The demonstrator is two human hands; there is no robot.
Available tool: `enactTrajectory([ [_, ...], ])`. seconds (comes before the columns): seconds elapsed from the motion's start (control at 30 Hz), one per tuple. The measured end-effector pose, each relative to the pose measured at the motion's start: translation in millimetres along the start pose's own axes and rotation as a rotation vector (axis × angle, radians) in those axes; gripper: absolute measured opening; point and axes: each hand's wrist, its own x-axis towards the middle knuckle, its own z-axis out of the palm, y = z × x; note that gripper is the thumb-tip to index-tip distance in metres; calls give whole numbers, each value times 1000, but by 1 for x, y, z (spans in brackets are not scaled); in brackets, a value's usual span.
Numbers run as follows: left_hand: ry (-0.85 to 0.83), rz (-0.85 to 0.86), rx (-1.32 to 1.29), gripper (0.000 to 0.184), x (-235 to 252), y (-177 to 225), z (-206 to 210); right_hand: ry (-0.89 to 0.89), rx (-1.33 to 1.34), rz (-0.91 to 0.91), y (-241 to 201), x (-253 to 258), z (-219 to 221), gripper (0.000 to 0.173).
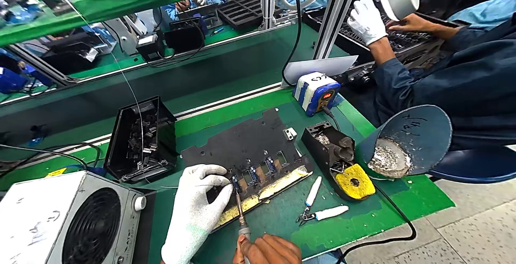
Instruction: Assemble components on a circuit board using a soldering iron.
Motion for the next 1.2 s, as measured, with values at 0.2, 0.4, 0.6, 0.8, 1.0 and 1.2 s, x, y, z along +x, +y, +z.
enactTrajectory([
  [0.2, 24, 0, -20, 14, -1, 0, 1, 11, 6, -4, 0, 2, -2, 14],
  [0.4, 31, -18, -76, 14, 0, 1, 1, 20, 7, -29, 4, 1, -12, 13],
  [0.6, 15, 19, -56, 14, -1, -2, 1, 148, -7, 75, 24, 1, -62, 17],
  [0.8, -118, 36, -58, 15, 2, 1, -10, 350, -275, 121, 77, -6, -156, 20],
  [1.0, -132, 19, -50, 15, 3, 2, -13, 349, -445, 414, 146, -42, -168, 30],
  [1.2, -44, 52, -17, 15, 2, 0, -5, 266, -266, 187, 94, -26, -123, 30],
])
